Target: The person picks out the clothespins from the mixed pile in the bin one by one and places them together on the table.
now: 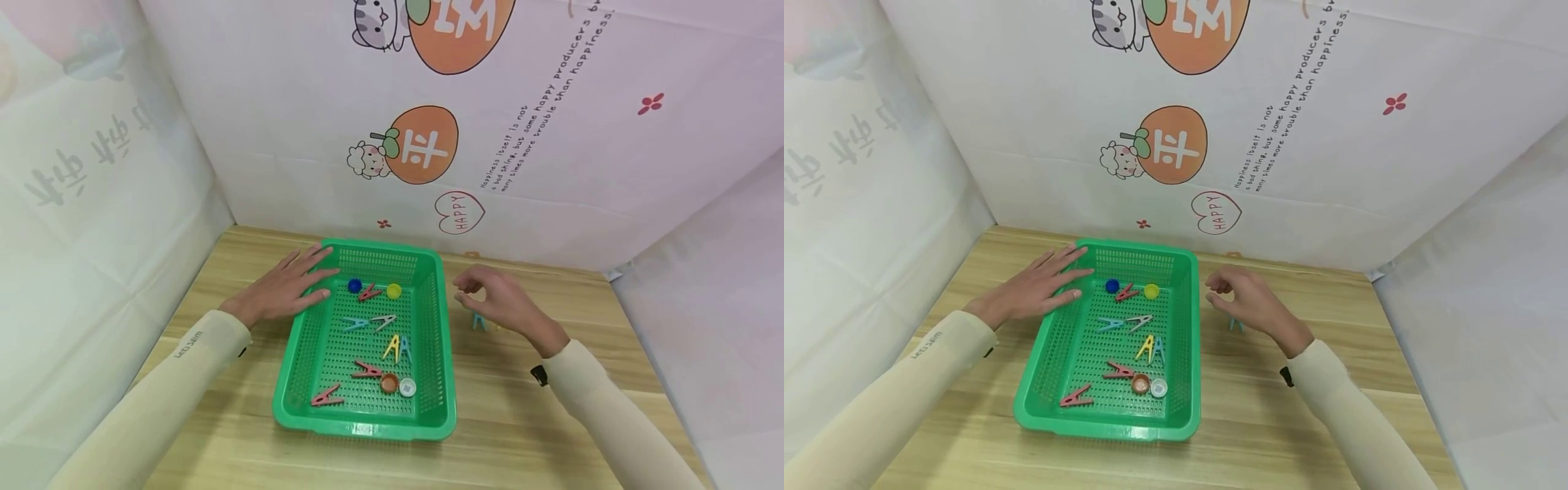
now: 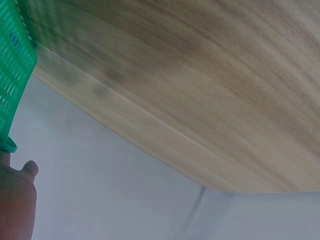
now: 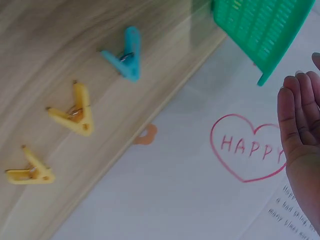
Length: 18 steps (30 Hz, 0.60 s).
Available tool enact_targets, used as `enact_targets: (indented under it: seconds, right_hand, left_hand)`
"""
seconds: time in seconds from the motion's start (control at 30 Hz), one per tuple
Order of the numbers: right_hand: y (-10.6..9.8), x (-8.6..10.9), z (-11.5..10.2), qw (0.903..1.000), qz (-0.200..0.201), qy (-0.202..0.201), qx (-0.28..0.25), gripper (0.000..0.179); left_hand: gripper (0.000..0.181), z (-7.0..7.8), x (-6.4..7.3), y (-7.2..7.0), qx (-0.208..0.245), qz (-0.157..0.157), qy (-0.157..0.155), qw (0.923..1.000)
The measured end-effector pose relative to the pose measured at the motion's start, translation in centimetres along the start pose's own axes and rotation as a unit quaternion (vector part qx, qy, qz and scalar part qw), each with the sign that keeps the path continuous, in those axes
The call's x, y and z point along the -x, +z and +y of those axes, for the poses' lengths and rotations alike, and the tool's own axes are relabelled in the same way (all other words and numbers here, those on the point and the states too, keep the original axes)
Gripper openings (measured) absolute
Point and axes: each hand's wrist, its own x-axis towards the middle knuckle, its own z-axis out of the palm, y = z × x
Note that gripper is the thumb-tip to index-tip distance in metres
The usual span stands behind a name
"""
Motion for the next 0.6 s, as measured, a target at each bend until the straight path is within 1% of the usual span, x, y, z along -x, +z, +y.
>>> enact_targets:
  seconds: [0.13, 0.27, 0.47, 0.6]
  right_hand:
    - [0.4, -1.0, -1.0, 0.9995, -0.007, -0.031, 0.001, 0.015]
    - [0.7, -2.0, -2.1, 0.9981, -0.027, -0.055, 0.002, 0.016]
    - [1.1, -3.4, -4.0, 0.9946, -0.048, -0.090, 0.020, 0.022]
    - [1.5, -3.9, -5.1, 0.9913, -0.060, -0.116, 0.015, 0.021]
  left_hand:
    - [0.061, 0.1, 0.0, -0.1, 0.005, 0.001, -0.001, 1.0000]
    - [0.060, 0.2, 0.1, -0.2, 0.011, 0.001, -0.002, 0.9999]
    - [0.060, 0.0, 0.1, -0.2, -0.002, 0.003, -0.001, 1.0000]
    - [0.061, -0.1, -0.1, -0.1, -0.006, 0.003, 0.002, 1.0000]
